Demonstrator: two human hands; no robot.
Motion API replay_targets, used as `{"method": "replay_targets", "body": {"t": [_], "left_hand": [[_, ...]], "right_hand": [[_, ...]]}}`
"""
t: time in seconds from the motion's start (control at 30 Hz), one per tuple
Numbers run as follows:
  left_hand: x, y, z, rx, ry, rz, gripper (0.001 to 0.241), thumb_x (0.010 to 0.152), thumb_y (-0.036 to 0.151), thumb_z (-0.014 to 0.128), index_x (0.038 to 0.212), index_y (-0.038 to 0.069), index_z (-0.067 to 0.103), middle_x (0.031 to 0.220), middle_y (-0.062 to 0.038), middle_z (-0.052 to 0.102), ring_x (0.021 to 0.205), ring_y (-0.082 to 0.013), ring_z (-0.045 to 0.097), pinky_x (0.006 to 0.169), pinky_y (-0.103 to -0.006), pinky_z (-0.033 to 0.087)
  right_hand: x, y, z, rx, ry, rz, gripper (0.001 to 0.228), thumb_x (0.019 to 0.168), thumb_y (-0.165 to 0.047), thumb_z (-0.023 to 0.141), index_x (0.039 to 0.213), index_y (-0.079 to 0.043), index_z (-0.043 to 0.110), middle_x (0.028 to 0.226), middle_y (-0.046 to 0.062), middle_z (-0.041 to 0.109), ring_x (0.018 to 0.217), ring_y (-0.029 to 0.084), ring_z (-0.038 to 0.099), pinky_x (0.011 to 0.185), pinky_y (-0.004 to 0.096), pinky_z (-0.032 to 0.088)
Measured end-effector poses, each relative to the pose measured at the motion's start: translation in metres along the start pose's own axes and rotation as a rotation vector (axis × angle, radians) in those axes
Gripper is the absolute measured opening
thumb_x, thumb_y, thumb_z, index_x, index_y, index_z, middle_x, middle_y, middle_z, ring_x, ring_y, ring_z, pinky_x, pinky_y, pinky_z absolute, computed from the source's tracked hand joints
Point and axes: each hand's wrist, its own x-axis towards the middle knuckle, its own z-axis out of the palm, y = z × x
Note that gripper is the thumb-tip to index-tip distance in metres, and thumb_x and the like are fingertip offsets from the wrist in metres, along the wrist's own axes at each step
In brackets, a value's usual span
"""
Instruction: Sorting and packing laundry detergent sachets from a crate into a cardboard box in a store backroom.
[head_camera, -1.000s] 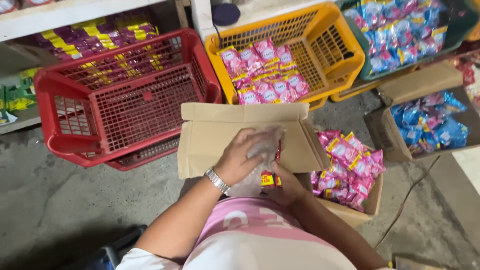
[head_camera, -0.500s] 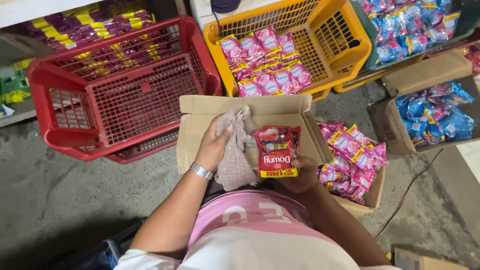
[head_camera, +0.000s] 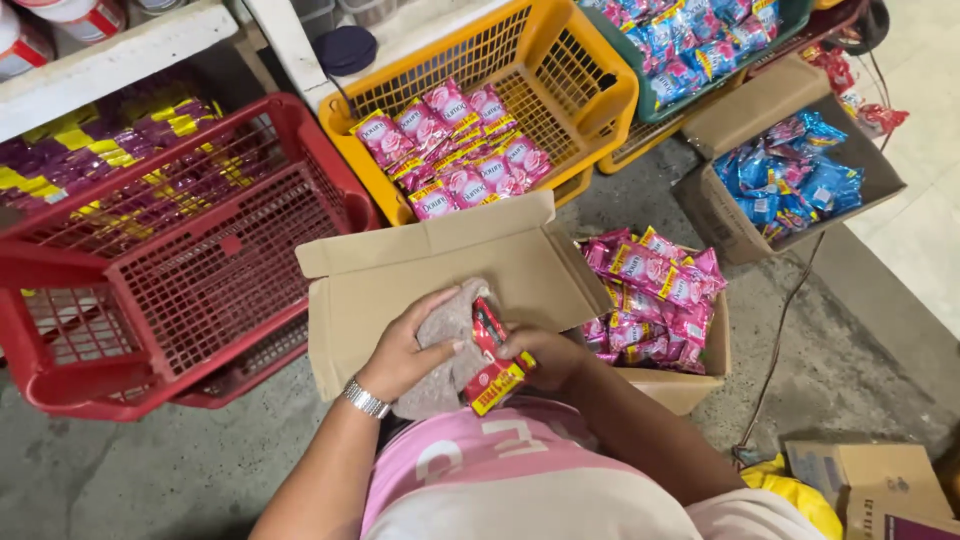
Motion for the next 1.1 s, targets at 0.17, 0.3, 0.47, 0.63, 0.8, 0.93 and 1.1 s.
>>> {"method": "replay_targets", "body": {"t": [0.17,0.3,0.47,0.63,0.8,0.93,1.1], "left_hand": [[0.008,-0.021,0.005,-0.239,0.204,-0.135,0.076,0.076,0.006,0.081,0.147,0.011,0.055,0.140,-0.015,0.063,0.130,-0.0244,0.055,0.113,-0.0431,0.044],[0.014,-0.026,0.014,-0.541,0.425,-0.145,0.082,0.083,0.003,0.074,0.156,0.003,0.038,0.139,-0.015,0.059,0.125,-0.0232,0.054,0.112,-0.0427,0.045],[0.013,-0.002,0.035,-0.697,0.474,-0.170,0.066,0.090,0.004,0.068,0.152,0.016,0.045,0.133,-0.009,0.063,0.119,-0.0205,0.061,0.104,-0.0411,0.052],[0.007,-0.004,0.045,-0.555,0.366,-0.153,0.079,0.086,0.006,0.075,0.156,0.017,0.038,0.142,-0.013,0.058,0.127,-0.0219,0.054,0.110,-0.0429,0.048],[0.003,0.008,0.029,-0.506,0.445,-0.197,0.075,0.089,0.008,0.072,0.156,0.016,0.040,0.143,-0.015,0.058,0.131,-0.0267,0.054,0.114,-0.0461,0.044],[0.005,0.021,0.031,-0.395,0.324,-0.180,0.079,0.087,0.015,0.074,0.157,0.015,0.037,0.148,-0.016,0.053,0.137,-0.0277,0.048,0.119,-0.0478,0.037],[0.003,0.005,0.052,0.113,0.094,0.047,0.089,0.079,0.013,0.076,0.154,0.004,0.030,0.156,-0.018,0.042,0.140,-0.0300,0.048,0.115,-0.0388,0.037]], "right_hand": [[-0.036,-0.048,0.044,-0.021,-0.057,-0.157,0.046,0.086,-0.030,0.065,0.126,-0.007,0.067,0.113,0.018,0.075,0.101,0.037,0.074,0.086,0.057,0.060],[-0.058,-0.069,0.103,-0.143,-0.340,-0.440,0.102,0.065,-0.060,0.088,0.135,0.004,0.052,0.118,0.025,0.070,0.104,0.038,0.073,0.080,0.058,0.064],[-0.015,-0.003,0.041,-0.395,0.011,-0.720,0.090,0.058,0.014,0.090,0.137,-0.003,0.048,0.115,0.016,0.070,0.096,0.027,0.071,0.076,0.040,0.062],[0.002,-0.002,0.000,-0.072,0.416,-0.939,0.065,0.068,0.021,0.078,0.120,-0.007,0.052,0.115,0.005,0.068,0.102,0.021,0.071,0.093,0.030,0.057],[-0.029,-0.052,0.043,0.148,0.058,-1.148,0.044,0.090,-0.006,0.060,0.134,-0.001,0.059,0.134,0.018,0.066,0.118,0.027,0.065,0.109,0.041,0.050],[-0.016,-0.034,0.075,0.414,0.559,-0.921,0.034,0.092,-0.024,0.070,0.123,-0.010,0.067,0.112,0.012,0.075,0.097,0.030,0.075,0.087,0.046,0.060],[-0.017,-0.020,0.072,0.079,0.343,-0.753,0.036,0.106,-0.014,0.053,0.139,-0.001,0.050,0.107,0.011,0.066,0.080,0.010,0.063,0.069,0.023,0.055]]}}
